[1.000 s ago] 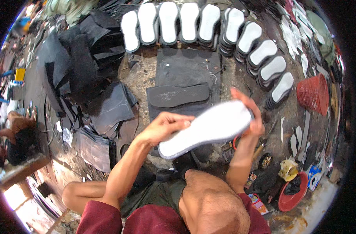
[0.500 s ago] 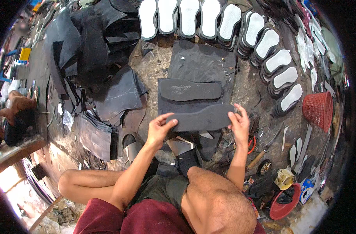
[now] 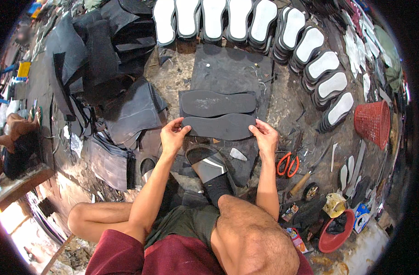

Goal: The person sits on the floor and repeatedly picks up white shoe insoles and black rubber sheets, aligns them, and places them into a curved row. The person handles the insoles and rubber pieces one at a time, turning them over and stacking them as they work.

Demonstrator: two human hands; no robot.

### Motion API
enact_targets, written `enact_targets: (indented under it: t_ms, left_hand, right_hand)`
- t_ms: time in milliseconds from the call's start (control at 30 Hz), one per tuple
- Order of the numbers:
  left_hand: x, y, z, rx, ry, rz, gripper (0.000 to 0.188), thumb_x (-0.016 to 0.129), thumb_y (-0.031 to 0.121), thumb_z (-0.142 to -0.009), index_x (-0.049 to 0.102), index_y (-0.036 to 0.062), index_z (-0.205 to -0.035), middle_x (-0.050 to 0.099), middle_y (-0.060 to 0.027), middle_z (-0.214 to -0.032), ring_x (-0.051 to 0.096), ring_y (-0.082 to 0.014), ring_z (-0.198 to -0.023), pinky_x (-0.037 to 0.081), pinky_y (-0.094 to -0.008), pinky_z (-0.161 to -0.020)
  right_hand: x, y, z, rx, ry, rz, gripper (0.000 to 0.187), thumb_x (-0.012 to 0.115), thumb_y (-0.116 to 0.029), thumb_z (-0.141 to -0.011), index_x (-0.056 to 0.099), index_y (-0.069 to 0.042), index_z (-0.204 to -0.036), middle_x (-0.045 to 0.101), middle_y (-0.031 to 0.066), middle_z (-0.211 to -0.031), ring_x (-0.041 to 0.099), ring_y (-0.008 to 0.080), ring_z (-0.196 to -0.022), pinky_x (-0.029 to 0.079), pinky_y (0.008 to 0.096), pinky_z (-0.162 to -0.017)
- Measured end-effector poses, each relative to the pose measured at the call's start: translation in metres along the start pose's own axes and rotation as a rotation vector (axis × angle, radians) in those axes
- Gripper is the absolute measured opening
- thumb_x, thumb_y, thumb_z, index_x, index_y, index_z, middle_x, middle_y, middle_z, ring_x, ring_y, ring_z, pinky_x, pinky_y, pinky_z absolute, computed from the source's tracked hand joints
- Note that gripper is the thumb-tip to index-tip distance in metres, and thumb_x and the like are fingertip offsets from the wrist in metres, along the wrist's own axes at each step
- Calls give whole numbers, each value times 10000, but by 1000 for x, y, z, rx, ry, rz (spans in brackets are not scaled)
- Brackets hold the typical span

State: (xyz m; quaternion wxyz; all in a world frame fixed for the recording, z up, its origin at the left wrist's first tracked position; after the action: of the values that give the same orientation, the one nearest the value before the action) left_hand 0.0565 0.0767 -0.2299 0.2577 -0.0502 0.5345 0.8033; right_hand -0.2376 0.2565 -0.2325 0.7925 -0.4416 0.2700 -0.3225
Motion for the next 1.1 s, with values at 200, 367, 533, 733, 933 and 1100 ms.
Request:
enact_targets:
  t_ms: [200, 367, 533, 733, 933, 1100]
  left_hand:
    - [1, 1, -3, -70, -49, 45, 476, 859, 139, -741, 712, -17, -1167, 721, -43, -900, 614, -86, -763, 522, -252, -730]
    - [1, 7, -6, -71, -80, 62, 454, 853, 120, -750, 712, -14, -1161, 714, -42, -892, 625, -92, -772, 522, -249, -728]
    - [-3, 15, -8, -69, -96, 37, 427, 851, 110, -734, 718, -9, -1123, 707, -43, -880, 636, -107, -782, 526, -258, -733]
    - [-5, 27, -7, 15, -121, -276, 437, 816, 174, -720, 708, 7, -1110, 686, -37, -840, 628, -127, -766, 519, -286, -728]
    - [-8, 23, 12, -207, -363, -82, 358, 713, 91, -819, 669, -2, -1162, 628, -15, -845, 580, -121, -735, 470, -276, -651]
    - [-16, 3, 10, -316, -335, -18, 350, 640, 76, -869, 632, 5, -1211, 647, -23, -887, 585, -101, -742, 479, -246, -650]
  right_hand:
    - [1, 2, -1, -8, 9, -40, 374, 804, 30, -784, 691, 39, -1141, 700, 65, -963, 654, 132, -839, 534, 266, -767]
    - [0, 6, -4, -4, 43, -46, 391, 825, 0, -766, 698, 24, -1135, 693, 44, -935, 637, 121, -807, 502, 255, -704]
    - [12, -11, 9, -94, 154, 254, 387, 842, -105, -757, 724, -22, -1117, 691, 61, -935, 639, 143, -781, 529, 280, -726]
    - [16, -31, 25, -185, 301, 579, 449, 850, -276, -733, 715, -72, -1109, 613, 88, -980, 597, 232, -822, 512, 371, -747]
    - [19, -17, 45, -357, 314, 715, 513, 854, -304, -747, 658, -48, -1147, 622, 156, -1047, 601, 330, -995, 474, 422, -934]
    - [29, -44, 40, -81, 6, -10, 433, 821, -116, -812, 534, -40, -1127, 598, 73, -1034, 581, 157, -935, 476, 299, -858]
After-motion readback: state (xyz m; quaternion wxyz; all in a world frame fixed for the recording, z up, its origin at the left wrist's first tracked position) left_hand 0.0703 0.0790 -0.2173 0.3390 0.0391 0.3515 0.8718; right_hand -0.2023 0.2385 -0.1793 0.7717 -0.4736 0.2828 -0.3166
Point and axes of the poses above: each hand's wrist, its own z-axis away from the middle knuckle, its own x-axis out of the palm, y = z × x, the point moved 3 cm from there along -z, towards the middle knuckle
